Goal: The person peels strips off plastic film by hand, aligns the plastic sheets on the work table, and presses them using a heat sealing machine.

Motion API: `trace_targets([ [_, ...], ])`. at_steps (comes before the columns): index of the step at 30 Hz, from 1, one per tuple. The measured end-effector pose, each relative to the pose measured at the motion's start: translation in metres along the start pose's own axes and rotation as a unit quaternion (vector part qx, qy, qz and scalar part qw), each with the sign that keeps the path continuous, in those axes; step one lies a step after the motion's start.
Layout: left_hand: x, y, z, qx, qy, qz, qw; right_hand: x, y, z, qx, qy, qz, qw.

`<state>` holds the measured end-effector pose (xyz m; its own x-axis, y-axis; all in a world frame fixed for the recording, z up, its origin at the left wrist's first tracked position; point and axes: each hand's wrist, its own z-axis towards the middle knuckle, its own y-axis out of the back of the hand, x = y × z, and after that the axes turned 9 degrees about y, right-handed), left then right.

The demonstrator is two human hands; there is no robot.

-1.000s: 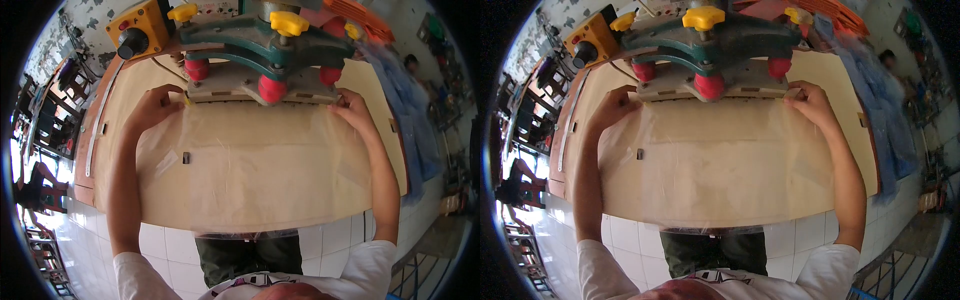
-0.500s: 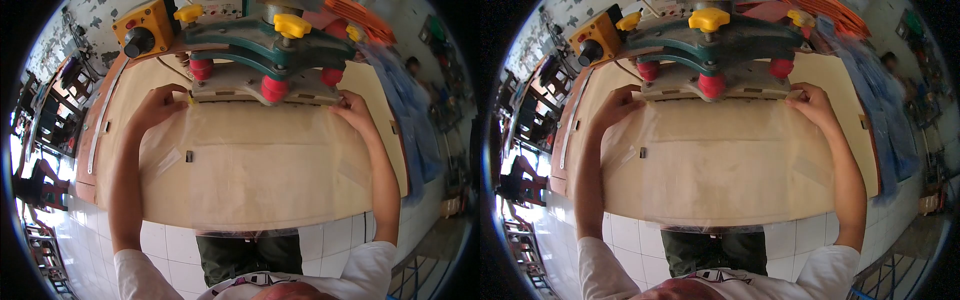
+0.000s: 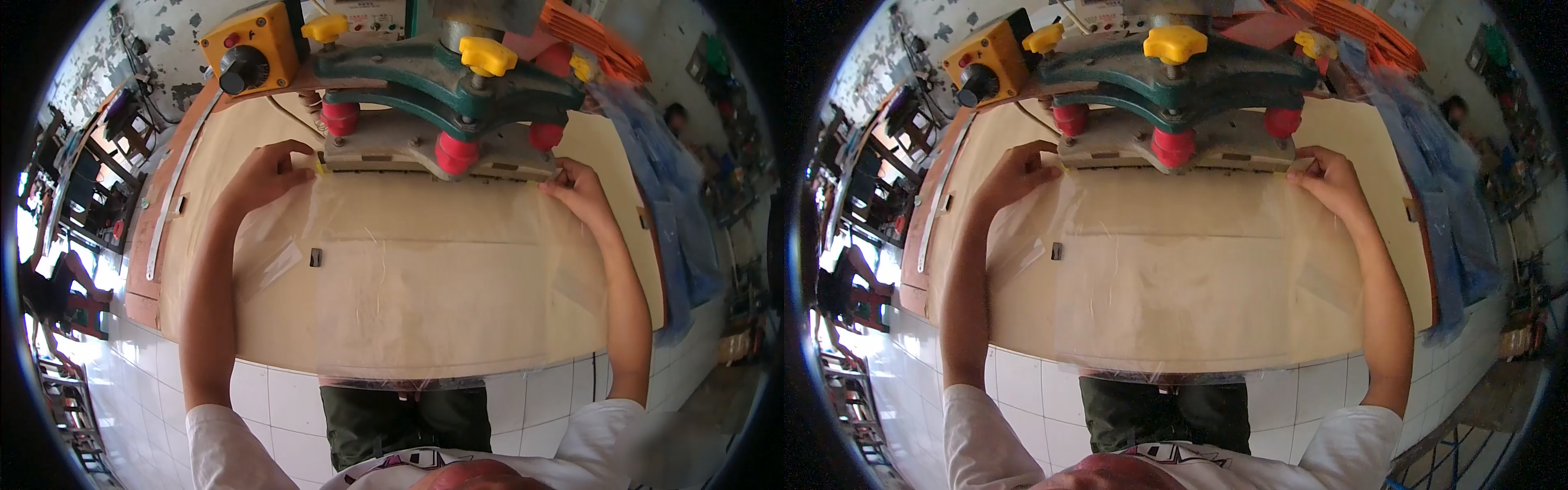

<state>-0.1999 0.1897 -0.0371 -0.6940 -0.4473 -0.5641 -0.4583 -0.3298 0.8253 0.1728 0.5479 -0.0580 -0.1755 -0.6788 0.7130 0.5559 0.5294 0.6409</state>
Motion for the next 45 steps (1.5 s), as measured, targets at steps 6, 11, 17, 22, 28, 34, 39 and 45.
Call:
trace_targets([
  [6, -0.001, 0.001, 0.000, 0.006, 0.014, 0.003, 1.000, -0.002, 0.001, 0.001, 0.003, -0.009, -0.007, 1.000],
  [11, 0.002, 0.000, 0.001, 0.007, 0.012, -0.002, 1.000, 0.000, 0.000, 0.000, 0.003, -0.012, -0.001, 1.000],
  [17, 0.001, 0.001, 0.001, 0.004, 0.006, 0.014, 1.000, 0.000, 0.000, 0.000, -0.002, -0.003, 0.007, 1.000],
  [22, 0.004, -0.001, 0.002, -0.008, -0.001, 0.013, 1.000, 0.007, -0.002, 0.000, -0.010, 0.006, 0.010, 1.000],
  [28, -0.001, 0.002, 0.000, 0.002, 0.001, 0.020, 1.000, 0.006, 0.001, 0.002, 0.003, -0.023, -0.019, 1.000],
  [34, -0.004, 0.001, -0.001, -0.008, 0.005, 0.009, 1.000, 0.006, -0.001, 0.002, 0.004, -0.024, -0.001, 1.000],
  [39, 0.000, 0.000, 0.000, -0.004, 0.006, 0.008, 1.000, 0.002, -0.001, 0.002, 0.003, -0.023, -0.011, 1.000],
  [45, -0.004, 0.002, -0.002, -0.009, 0.007, 0.014, 1.000, 0.008, -0.001, 0.002, 0.007, -0.036, -0.009, 0.999],
])
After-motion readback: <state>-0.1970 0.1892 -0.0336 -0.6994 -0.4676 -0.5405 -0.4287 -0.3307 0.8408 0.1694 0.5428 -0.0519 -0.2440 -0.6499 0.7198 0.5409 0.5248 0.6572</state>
